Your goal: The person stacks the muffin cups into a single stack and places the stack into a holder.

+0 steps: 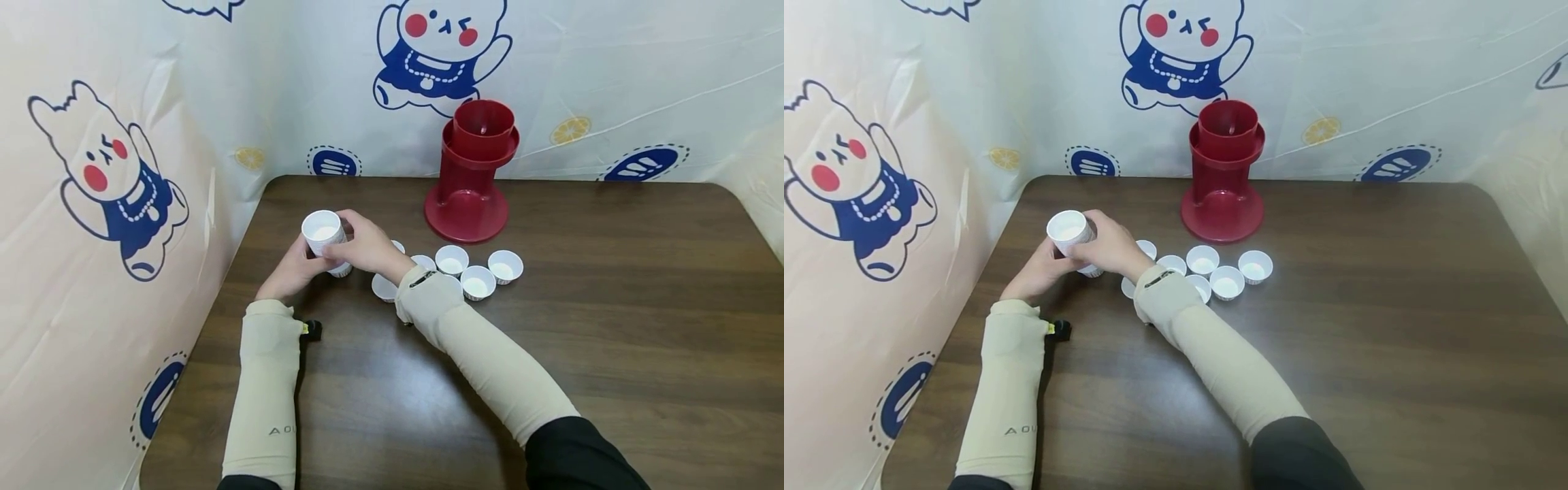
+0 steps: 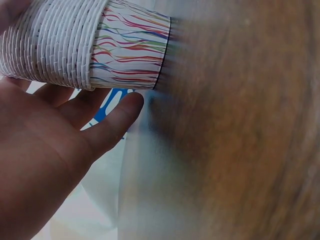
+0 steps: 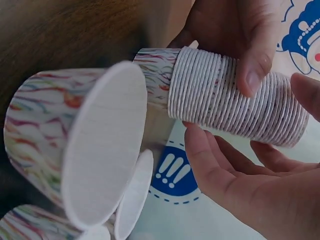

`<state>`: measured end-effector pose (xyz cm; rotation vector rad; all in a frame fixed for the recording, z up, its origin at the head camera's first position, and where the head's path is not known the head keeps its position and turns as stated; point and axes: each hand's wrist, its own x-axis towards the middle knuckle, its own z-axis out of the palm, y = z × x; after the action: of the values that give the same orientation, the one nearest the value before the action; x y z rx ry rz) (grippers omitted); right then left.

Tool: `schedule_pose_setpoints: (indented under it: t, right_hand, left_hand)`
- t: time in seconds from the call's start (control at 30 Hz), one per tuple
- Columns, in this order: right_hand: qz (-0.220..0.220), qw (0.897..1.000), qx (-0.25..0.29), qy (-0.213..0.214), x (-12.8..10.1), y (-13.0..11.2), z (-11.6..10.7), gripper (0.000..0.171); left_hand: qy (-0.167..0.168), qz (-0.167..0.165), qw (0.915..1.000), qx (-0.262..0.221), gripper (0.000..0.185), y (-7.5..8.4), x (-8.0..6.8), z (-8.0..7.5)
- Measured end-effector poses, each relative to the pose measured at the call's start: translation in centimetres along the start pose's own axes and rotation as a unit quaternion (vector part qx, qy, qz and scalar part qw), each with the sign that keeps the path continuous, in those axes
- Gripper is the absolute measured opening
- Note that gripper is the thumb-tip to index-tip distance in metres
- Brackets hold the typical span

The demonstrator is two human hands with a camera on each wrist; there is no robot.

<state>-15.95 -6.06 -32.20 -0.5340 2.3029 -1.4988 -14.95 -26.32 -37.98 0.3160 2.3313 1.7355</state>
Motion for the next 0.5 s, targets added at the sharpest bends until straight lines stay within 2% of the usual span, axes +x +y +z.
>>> schedule_pose_setpoints:
  t: [0.23,0.5]
  right_hand:
    - [-0.013,1.000,0.008,0.004,-1.0,0.3,-2.1,0.066]
    - [-0.019,0.998,0.061,0.026,-3.9,1.6,-6.8,0.050]
  left_hand:
    - [0.004,-0.006,0.9998,-0.017,0.074,0.1,-0.1,0.4]
    - [0.012,-0.022,0.9997,-0.001,0.073,0.1,0.0,0.4]
